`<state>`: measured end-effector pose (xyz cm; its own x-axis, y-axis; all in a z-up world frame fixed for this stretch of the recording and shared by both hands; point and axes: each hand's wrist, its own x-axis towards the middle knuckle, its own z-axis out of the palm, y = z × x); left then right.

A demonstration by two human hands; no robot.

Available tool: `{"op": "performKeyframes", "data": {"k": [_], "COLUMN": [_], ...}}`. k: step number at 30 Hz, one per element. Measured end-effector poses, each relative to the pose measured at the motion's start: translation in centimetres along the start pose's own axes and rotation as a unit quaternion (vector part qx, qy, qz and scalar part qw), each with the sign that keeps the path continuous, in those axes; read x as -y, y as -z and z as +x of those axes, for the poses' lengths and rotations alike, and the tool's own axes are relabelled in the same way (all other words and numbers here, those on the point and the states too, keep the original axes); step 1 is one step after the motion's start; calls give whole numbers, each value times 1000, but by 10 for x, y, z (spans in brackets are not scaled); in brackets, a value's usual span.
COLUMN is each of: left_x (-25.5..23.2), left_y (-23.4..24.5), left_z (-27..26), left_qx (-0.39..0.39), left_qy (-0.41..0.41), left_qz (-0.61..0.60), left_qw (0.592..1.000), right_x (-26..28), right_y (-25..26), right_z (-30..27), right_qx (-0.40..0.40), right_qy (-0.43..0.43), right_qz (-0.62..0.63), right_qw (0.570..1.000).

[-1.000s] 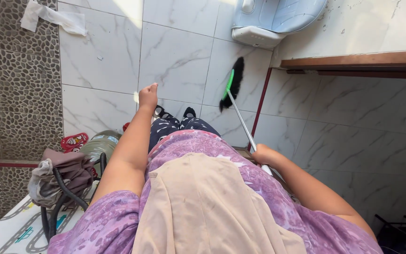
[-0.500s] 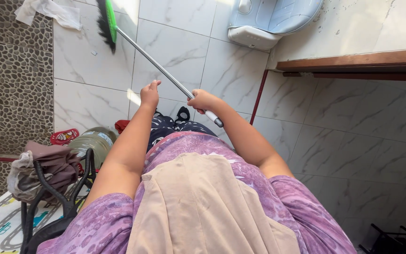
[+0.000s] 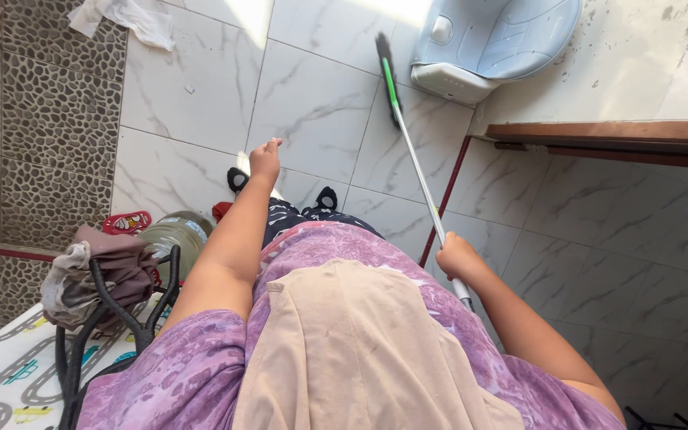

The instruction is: Sweeping the tiled floors of a house, starting from a bedroom/hallway area and ending on the outdoor patio.

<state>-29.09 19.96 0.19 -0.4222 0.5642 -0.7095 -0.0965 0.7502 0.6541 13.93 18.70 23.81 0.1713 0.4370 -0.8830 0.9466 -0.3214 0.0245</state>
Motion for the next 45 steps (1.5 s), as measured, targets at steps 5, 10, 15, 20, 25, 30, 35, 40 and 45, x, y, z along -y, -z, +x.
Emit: {"op": "performKeyframes", "data": {"k": [5,10,15,20,25,30,35,40,45], "left_x": [9,19,32,34,21,44,47,34,9], "left_y": [60,140,217,274,315,330,336,332,313], "left_z": [29,47,69,87,89,105,107,114,120], "left_qx": [-34,-71,-105,-123,-120,-121,-106,-92,-62], "left_qy": [-2,15,9,6,55,38,64,37,24], "left_qz": [-35,-68,-107,-136,-158,-170,-158,-156,-158], "left_qw": [999,995,989,983,979,977,980,983,985], "right_x": [32,176,393,548,572,481,395,454,520], "right_y": [-19,-46,-97,-138,-116,-84,-131,-160,-153], "right_z": [40,53,61,103,74,34,49,49,43], "right_qx": [144,219,286,312,267,85,128,264,325], "right_qy": [-27,5,98,200,256,251,250,134,170], "right_qz": [85,134,132,237,227,-15,-98,53,272], "right_qw": [985,967,944,898,901,964,955,954,890]}}
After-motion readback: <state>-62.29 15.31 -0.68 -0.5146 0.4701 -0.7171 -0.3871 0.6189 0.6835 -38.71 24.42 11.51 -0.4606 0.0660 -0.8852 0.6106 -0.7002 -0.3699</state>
